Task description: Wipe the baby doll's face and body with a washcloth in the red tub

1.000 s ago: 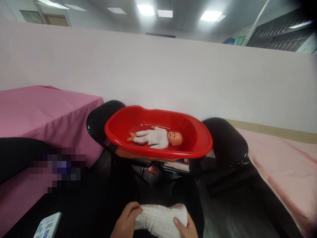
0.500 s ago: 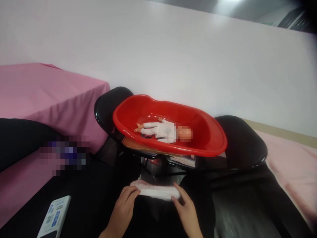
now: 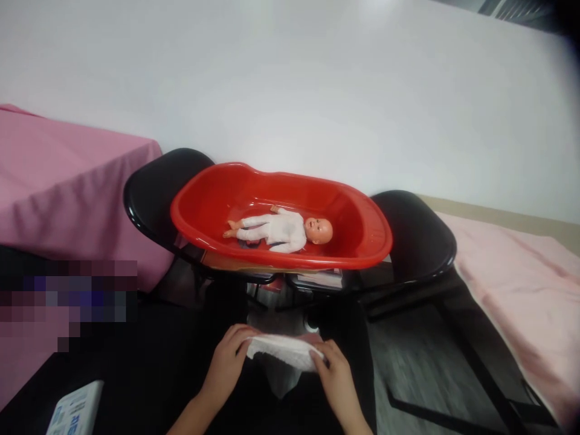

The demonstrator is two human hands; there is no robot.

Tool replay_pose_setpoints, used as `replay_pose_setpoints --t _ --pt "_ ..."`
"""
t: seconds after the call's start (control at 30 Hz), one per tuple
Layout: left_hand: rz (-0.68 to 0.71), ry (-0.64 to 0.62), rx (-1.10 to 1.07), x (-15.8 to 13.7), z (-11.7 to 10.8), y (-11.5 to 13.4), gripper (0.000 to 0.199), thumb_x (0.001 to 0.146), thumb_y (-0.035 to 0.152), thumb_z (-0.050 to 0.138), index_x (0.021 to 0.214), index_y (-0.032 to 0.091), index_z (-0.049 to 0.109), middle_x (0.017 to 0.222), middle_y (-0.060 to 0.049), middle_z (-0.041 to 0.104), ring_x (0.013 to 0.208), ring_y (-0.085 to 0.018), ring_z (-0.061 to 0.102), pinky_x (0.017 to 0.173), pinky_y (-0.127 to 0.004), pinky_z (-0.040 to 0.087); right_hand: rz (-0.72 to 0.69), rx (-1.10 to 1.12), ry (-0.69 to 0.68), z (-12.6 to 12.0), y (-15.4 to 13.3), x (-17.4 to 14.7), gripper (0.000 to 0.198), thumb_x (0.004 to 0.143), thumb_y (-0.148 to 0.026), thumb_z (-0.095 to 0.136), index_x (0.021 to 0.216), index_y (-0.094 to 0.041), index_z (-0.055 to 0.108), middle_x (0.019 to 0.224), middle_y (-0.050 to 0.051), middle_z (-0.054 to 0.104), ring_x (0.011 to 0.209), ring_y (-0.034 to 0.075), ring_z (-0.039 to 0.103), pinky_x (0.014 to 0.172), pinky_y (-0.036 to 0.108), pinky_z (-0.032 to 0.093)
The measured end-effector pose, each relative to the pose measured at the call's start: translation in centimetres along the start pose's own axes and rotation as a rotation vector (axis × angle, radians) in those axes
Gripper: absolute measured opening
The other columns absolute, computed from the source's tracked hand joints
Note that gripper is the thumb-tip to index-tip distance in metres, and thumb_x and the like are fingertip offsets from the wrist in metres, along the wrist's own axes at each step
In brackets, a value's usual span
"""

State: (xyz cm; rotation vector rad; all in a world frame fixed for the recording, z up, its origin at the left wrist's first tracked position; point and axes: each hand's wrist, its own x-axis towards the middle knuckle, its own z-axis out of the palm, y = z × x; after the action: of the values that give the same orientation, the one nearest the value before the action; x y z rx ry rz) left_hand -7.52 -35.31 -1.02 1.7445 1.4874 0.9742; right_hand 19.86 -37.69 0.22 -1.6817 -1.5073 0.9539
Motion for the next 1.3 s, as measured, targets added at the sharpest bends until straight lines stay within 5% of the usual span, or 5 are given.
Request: replay_pose_setpoints --t 0.5,0.73,0.87,1.07,1.3 --pt "0.103 -0.143 0.230 2.3 -0.1 -1.2 0.045 0.087 0.002 0.039 0.112 0.025 0.068 0.109 -0.005 0.062 0.105 -0.020 0.056 0.094 -0.037 0.048 -0.006 0.006 -0.349 -1.1 1.0 4.5 0.054 0.063 -0.008 0.063 0.114 -0.024 0.071 0.101 0.004 0.056 0.091 0.019 0.058 0.083 0.028 0.047" --pt "0.087 0.029 0.209 2.7 0.9 -2.5 0.033 0.094 0.011 0.040 0.105 0.024 0.068 0.106 -0.004 0.062 0.103 -0.018 0.057 0.093 -0.034 0.049 -0.112 -0.022 -0.074 1.1 2.3 6.1 0.022 0.088 -0.025 0.052 0.089 -0.021 0.074 0.086 0.006 0.054 0.080 0.019 0.056 0.076 0.029 0.046" --pt "0.047 0.099 0.223 3.2 1.5 -3.1 0.031 0.096 0.017 0.039 0.104 0.023 0.068 0.104 -0.004 0.064 0.102 -0.019 0.059 0.094 -0.037 0.048 -0.145 -0.042 0.128 1.8 2.6 7.3 0.022 0.088 -0.038 0.057 0.083 -0.021 0.071 0.107 0.011 0.061 0.103 0.025 0.055 0.091 0.036 0.044" --pt "-0.152 0.026 0.045 5.1 3.4 -2.4 0.024 0.091 0.026 0.046 0.101 0.021 0.068 0.103 -0.005 0.066 0.101 -0.022 0.061 0.093 -0.040 0.048 0.138 0.068 -0.001 3.1 3.0 8.4 0.043 0.086 -0.056 0.055 0.064 -0.019 0.051 0.059 -0.002 0.045 0.060 0.014 0.043 0.058 0.026 0.035" --pt "-0.441 0.021 -0.346 7.2 6.6 -1.9 0.029 0.080 0.041 0.060 0.096 0.017 0.067 0.093 -0.006 0.066 0.090 -0.022 0.063 0.079 -0.033 0.049 0.307 0.383 0.012 3.3 2.4 8.8 0.045 0.079 -0.060 0.063 0.075 -0.016 0.059 0.069 -0.001 0.053 0.068 0.015 0.048 0.063 0.025 0.039"
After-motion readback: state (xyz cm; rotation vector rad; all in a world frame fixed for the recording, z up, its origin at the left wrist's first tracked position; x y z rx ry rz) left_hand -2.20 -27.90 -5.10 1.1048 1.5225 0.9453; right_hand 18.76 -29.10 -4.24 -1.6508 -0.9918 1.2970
